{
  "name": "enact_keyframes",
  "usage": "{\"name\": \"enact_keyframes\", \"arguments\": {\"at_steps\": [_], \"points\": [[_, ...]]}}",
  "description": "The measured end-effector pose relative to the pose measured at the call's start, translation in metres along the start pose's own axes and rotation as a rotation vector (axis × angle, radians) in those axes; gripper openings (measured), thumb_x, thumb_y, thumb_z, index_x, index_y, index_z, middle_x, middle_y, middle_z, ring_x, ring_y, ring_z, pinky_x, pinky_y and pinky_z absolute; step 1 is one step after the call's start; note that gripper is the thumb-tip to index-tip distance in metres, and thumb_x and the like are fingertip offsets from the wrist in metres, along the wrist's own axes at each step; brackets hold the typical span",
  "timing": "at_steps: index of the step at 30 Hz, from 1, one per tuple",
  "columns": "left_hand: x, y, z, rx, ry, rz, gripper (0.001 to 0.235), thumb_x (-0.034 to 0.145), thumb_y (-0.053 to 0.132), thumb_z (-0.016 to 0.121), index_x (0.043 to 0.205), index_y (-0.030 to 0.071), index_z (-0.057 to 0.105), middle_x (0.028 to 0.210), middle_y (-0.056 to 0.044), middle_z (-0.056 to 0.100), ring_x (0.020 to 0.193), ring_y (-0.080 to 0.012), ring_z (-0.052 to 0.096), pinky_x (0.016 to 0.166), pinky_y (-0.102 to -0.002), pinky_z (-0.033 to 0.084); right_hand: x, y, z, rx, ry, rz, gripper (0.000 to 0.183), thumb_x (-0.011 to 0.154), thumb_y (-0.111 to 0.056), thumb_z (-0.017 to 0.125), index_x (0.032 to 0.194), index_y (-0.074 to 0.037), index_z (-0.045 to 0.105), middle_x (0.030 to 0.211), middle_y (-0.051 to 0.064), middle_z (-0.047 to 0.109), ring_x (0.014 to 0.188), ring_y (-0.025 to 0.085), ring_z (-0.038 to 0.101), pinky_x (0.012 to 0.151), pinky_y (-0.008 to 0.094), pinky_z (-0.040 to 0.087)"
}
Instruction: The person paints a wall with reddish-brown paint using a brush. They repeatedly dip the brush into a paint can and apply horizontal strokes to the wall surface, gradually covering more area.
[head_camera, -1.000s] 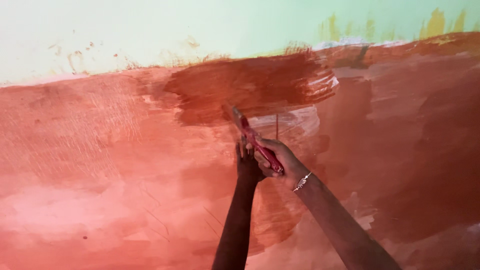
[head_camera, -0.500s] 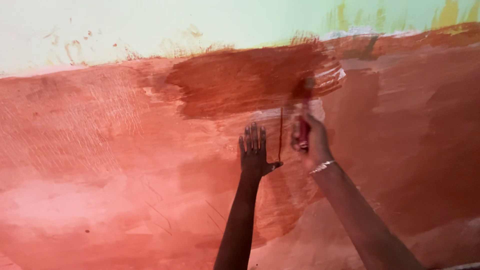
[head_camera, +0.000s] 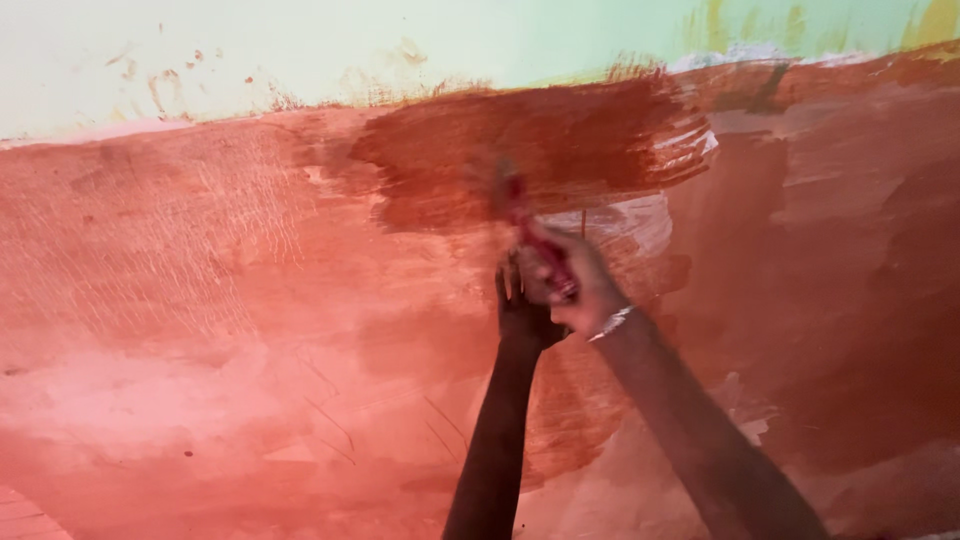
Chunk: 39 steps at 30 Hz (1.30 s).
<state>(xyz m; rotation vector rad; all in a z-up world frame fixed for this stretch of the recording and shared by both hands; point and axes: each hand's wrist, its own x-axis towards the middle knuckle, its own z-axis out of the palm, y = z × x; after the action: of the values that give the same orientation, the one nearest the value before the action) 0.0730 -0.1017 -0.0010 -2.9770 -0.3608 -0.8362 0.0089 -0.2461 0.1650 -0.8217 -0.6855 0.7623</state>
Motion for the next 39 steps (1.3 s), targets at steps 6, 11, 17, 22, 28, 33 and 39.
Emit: {"name": "enact_keyframes", "arguments": {"at_steps": [6, 11, 17, 22, 28, 33, 39], "points": [[-0.013, 0.006, -0.033, 0.024, 0.032, -0.006, 0.139, 0.071, 0.082, 0.069, 0.165, 0.011, -0.005, 0.172, -0.016, -0.012, 0.157, -0.0364, -0.014, 0.124, -0.057, -0.006, -0.027, -0.032, -0.065, -0.008, 0.241, -0.374, 0.021, 0.104, -0.033, 0.057, 0.104, -0.013, 0.052, 0.062, 0.000, 0.054, 0.042, 0.011, 0.049, 0.036, 0.024, 0.039], [-0.011, 0.008, -0.033, 0.037, -0.002, 0.001, 0.142, 0.069, 0.086, 0.068, 0.164, 0.012, -0.007, 0.172, -0.016, -0.014, 0.158, -0.0368, -0.014, 0.124, -0.059, -0.005, -0.015, -0.026, -0.066, -0.085, 0.388, -0.363, 0.029, 0.109, -0.037, 0.055, 0.097, -0.010, 0.055, 0.062, -0.002, 0.057, 0.043, 0.010, 0.049, 0.037, 0.024, 0.039], [-0.006, 0.002, -0.025, 0.079, 0.035, 0.017, 0.134, 0.071, 0.079, 0.071, 0.164, 0.011, 0.002, 0.172, -0.017, -0.005, 0.158, -0.0373, -0.005, 0.124, -0.060, 0.000, 0.011, 0.016, -0.001, -0.171, 0.093, -0.089, 0.031, 0.103, -0.039, 0.056, 0.095, -0.009, 0.059, 0.056, -0.001, 0.052, 0.037, 0.009, 0.045, 0.031, 0.024, 0.033], [-0.016, -0.010, -0.026, 0.074, 0.146, 0.074, 0.127, 0.073, 0.070, 0.075, 0.164, 0.010, 0.010, 0.171, -0.018, 0.004, 0.158, -0.0368, 0.003, 0.125, -0.062, 0.005, 0.014, 0.036, 0.030, -0.156, -0.153, 0.106, 0.034, 0.103, -0.037, 0.055, 0.104, -0.004, 0.065, 0.057, -0.002, 0.047, 0.039, 0.006, 0.042, 0.032, 0.021, 0.032], [-0.040, -0.071, -0.066, 0.008, 0.525, 0.135, 0.118, 0.076, 0.060, 0.080, 0.164, 0.009, 0.020, 0.171, -0.019, 0.014, 0.158, -0.0362, 0.013, 0.125, -0.064, 0.011, 0.006, -0.002, 0.013, -0.009, 0.278, -0.113, 0.017, 0.102, -0.026, 0.062, 0.105, -0.011, 0.068, 0.060, -0.003, 0.053, 0.041, 0.007, 0.044, 0.036, 0.022, 0.035], [-0.057, -0.106, -0.082, 0.193, 0.445, 0.054, 0.128, 0.069, 0.067, 0.080, 0.167, 0.012, 0.018, 0.174, -0.015, 0.013, 0.161, -0.0335, 0.012, 0.128, -0.062, 0.010, -0.015, -0.019, -0.019, -0.041, 0.380, -0.417, 0.029, 0.103, -0.038, 0.054, 0.085, -0.015, 0.052, 0.058, -0.001, 0.052, 0.041, 0.013, 0.048, 0.037, 0.027, 0.038], [-0.047, -0.100, -0.076, 0.121, 0.332, 0.001, 0.140, 0.061, 0.078, 0.077, 0.164, 0.008, 0.014, 0.172, -0.017, 0.007, 0.158, -0.0379, 0.005, 0.123, -0.068, 0.004, 0.024, -0.003, 0.005, -0.020, 0.184, -0.190, 0.022, 0.103, -0.035, 0.059, 0.093, -0.016, 0.059, 0.061, -0.002, 0.056, 0.044, 0.008, 0.048, 0.038, 0.024, 0.035]]}}
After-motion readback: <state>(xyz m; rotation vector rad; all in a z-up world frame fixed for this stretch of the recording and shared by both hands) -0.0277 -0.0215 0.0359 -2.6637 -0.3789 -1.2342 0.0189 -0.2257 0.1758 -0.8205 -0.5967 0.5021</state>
